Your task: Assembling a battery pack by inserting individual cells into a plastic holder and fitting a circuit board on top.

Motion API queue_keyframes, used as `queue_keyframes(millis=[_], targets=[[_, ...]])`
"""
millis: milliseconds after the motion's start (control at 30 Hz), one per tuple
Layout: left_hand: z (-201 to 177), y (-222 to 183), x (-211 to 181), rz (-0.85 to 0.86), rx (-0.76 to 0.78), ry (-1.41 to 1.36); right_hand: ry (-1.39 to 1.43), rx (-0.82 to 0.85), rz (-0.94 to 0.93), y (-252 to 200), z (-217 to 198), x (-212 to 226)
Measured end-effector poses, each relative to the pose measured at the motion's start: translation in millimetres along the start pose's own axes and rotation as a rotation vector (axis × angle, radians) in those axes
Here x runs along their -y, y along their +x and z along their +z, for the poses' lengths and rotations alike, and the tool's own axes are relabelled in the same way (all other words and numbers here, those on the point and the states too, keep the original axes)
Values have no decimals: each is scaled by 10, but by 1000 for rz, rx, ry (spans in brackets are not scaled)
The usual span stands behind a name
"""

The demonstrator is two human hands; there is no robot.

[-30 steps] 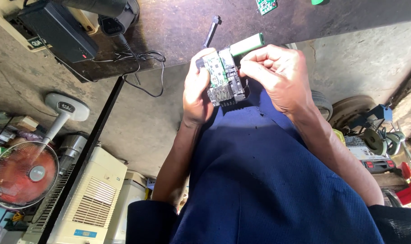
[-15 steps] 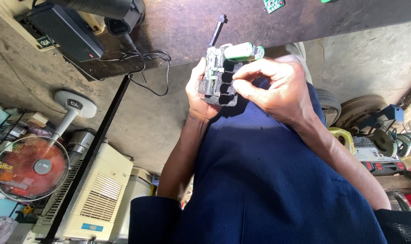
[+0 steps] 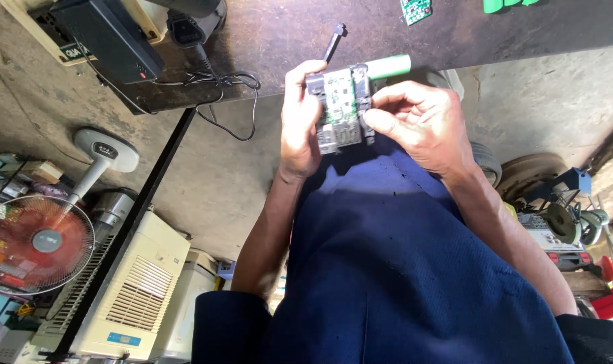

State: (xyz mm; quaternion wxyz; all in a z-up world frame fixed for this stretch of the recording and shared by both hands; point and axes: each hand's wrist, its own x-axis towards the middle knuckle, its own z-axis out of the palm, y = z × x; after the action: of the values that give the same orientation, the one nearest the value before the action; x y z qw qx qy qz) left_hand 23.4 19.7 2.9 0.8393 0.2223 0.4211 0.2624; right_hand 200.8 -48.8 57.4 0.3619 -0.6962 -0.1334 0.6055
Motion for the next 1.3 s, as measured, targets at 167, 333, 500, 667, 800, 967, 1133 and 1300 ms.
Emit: queue_keyframes(millis=[167,333,500,667,800,967,1133,1300], targets=[[17,-51,-71,87,8,64,86,-60,64,67,-46,-294],[-283,-71,71,95,4,169,453,-61,1,123,-4,-504],[-169,-103,-22,126,17,248,450,-60,-8,155,-44,-638],[-126,-135,-37,164,-1,289,443,-51,-13,165,-28,-648],[-141,-165,-18,150,1,291,475,-48,-21,191,-19,-693],[-123,-174,-8,140,-10,244,487,-48,-12,184,6,-639],[-28,-175,-50,104,-61,212,580,-27,55,193,28,-586],[54,-165,-126,94,-102,256,660,-6,103,200,60,-555]])
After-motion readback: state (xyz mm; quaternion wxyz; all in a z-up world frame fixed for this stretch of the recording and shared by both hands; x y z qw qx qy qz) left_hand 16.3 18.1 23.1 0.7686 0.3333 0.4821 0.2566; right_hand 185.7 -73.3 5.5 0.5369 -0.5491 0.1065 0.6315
